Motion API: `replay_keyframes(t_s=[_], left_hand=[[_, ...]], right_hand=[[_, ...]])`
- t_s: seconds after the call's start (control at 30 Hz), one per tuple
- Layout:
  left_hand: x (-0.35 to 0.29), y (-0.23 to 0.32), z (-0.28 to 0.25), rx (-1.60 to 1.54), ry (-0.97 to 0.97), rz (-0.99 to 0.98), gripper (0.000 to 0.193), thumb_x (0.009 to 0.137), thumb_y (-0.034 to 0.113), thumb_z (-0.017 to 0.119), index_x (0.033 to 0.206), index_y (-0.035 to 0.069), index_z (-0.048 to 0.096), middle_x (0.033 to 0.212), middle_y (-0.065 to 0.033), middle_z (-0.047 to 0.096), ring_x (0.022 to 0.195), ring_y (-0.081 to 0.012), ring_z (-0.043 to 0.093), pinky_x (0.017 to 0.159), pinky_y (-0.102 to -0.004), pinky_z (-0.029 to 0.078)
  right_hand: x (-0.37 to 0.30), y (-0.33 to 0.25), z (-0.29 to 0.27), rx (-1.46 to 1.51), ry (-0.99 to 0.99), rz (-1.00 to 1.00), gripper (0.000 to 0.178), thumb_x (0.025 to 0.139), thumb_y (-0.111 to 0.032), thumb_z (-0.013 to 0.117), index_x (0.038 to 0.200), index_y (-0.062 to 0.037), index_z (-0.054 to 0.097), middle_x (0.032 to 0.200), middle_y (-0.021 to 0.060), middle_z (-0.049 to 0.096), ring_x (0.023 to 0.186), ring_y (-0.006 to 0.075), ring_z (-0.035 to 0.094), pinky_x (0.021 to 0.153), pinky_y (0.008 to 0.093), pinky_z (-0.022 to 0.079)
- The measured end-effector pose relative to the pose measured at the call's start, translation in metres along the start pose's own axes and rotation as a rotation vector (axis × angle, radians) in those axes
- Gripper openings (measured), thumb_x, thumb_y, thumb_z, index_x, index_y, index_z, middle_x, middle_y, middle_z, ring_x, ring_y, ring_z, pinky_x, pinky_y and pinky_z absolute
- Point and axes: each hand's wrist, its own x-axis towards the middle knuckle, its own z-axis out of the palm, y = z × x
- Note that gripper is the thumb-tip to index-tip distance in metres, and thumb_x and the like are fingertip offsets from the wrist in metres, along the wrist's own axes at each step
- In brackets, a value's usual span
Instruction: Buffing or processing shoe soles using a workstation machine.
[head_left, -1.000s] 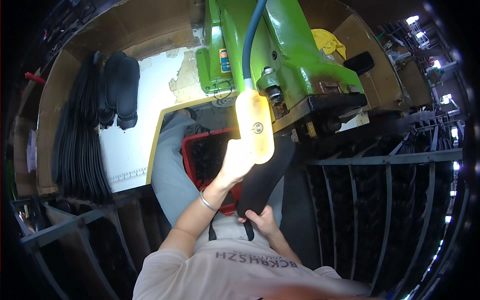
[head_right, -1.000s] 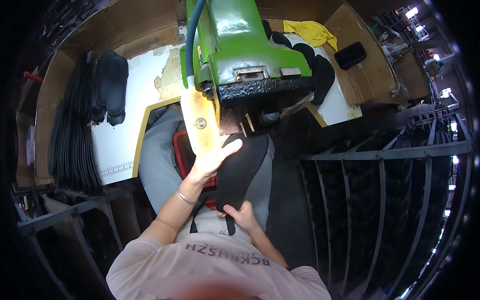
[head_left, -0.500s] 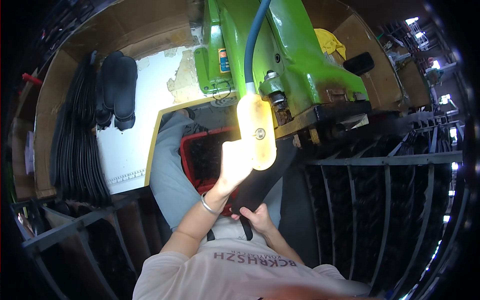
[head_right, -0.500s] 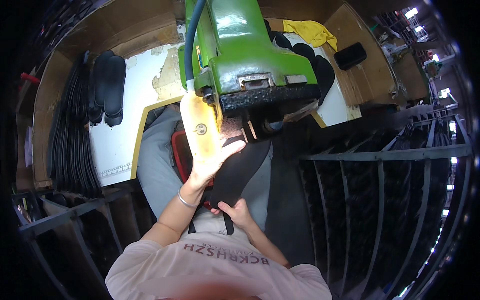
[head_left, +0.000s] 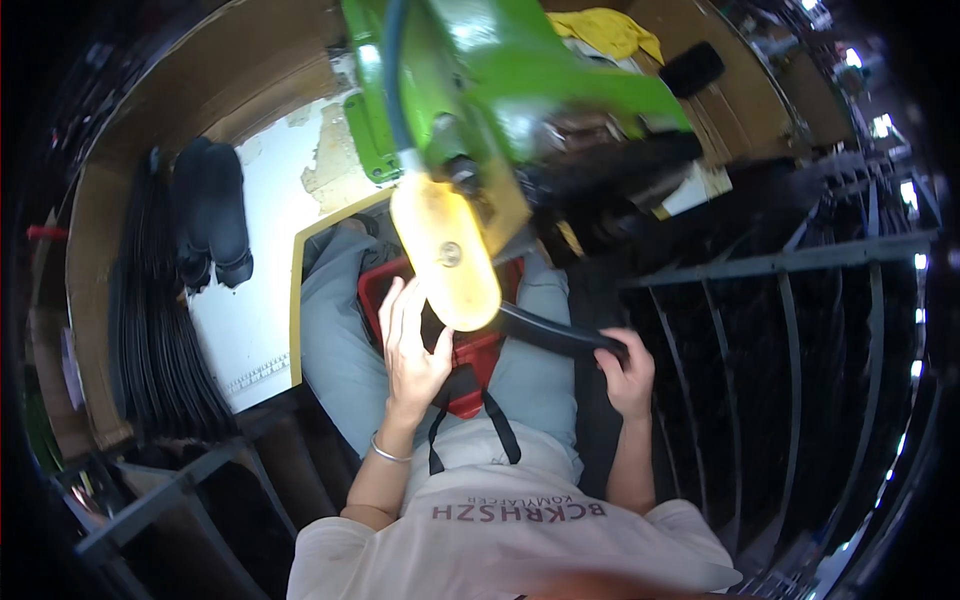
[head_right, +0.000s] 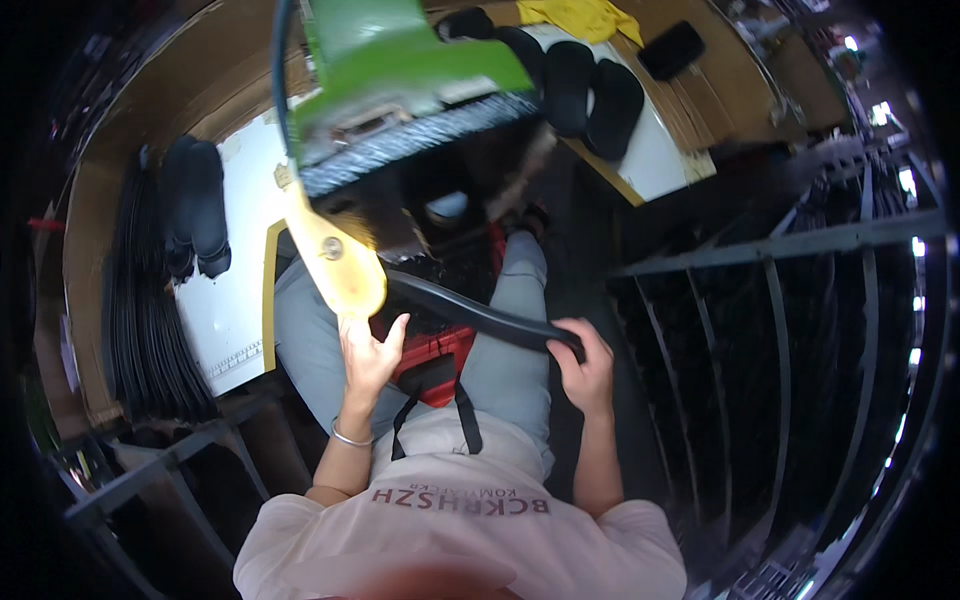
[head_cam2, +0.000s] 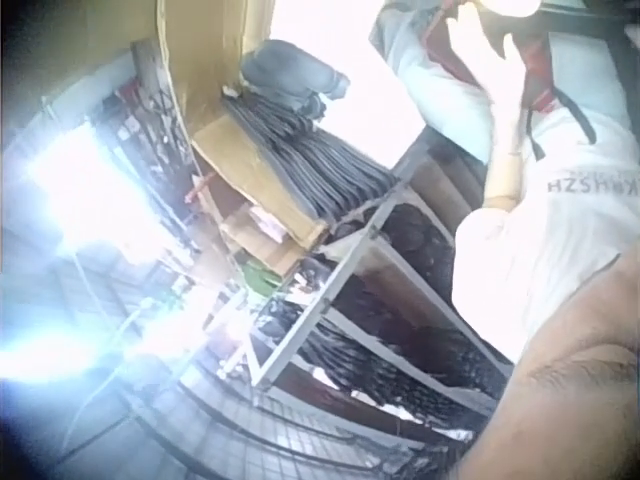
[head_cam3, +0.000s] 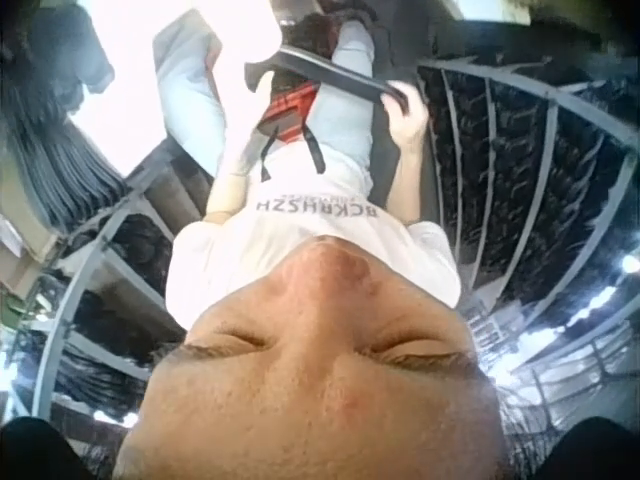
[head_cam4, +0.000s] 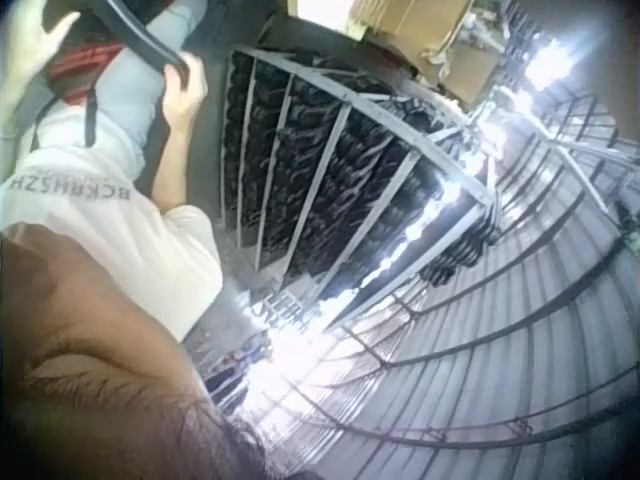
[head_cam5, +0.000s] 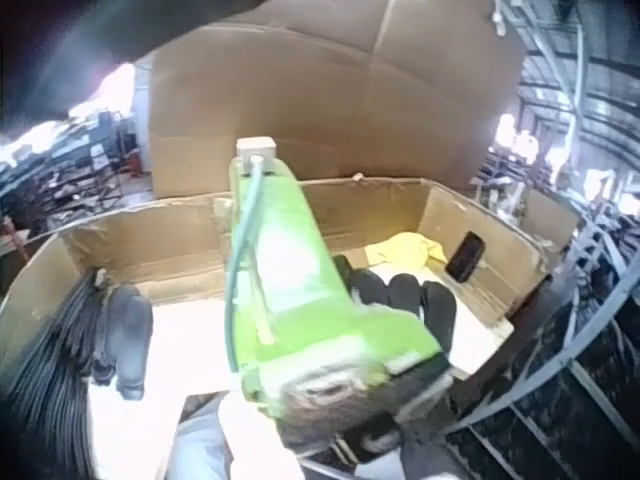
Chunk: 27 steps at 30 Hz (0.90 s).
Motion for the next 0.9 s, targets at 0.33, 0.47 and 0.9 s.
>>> replay_keyframes(t_s=[0.33, 0.47, 0.9], left_hand=[[0.035, 0.041, 0.005, 0.004, -0.052, 0.255, 0.027, 0.067, 0.019, 0.079, 0.082, 0.003, 0.063, 0.071, -0.0073, 0.061, 0.064, -0.0244, 0.060, 0.068, -0.0352, 0.047], [0.040, 0.042, 0.003, 0.006, -0.013, 0.238, 0.023, 0.067, 0.018, 0.079, 0.077, 0.003, 0.064, 0.068, -0.0060, 0.060, 0.059, -0.0213, 0.058, 0.055, -0.0310, 0.045], [0.004, 0.035, 0.014, -0.365, 0.141, -0.274, 0.023, 0.079, 0.011, 0.069, 0.066, 0.000, 0.055, 0.054, 0.0058, 0.033, 0.051, -0.0047, 0.026, 0.045, -0.0227, 0.022]], right_hand=[[0.059, -0.044, 0.060, 0.036, -0.137, -0.411, 0.024, 0.076, -0.005, 0.069, 0.097, 0.0011, 0.058, 0.084, 0.0112, 0.063, 0.074, 0.0210, 0.062, 0.065, 0.0279, 0.049], [0.063, -0.033, 0.073, 0.298, -0.050, -0.205, 0.025, 0.081, -0.008, 0.068, 0.100, 0.0030, 0.057, 0.088, 0.0082, 0.064, 0.076, 0.0116, 0.060, 0.068, 0.0231, 0.049], [0.075, -0.046, 0.112, 0.240, -0.090, -0.197, 0.017, 0.075, -0.006, 0.072, 0.083, -0.0001, 0.060, 0.067, 0.0014, 0.059, 0.055, 0.0038, 0.050, 0.049, 0.0189, 0.039]])
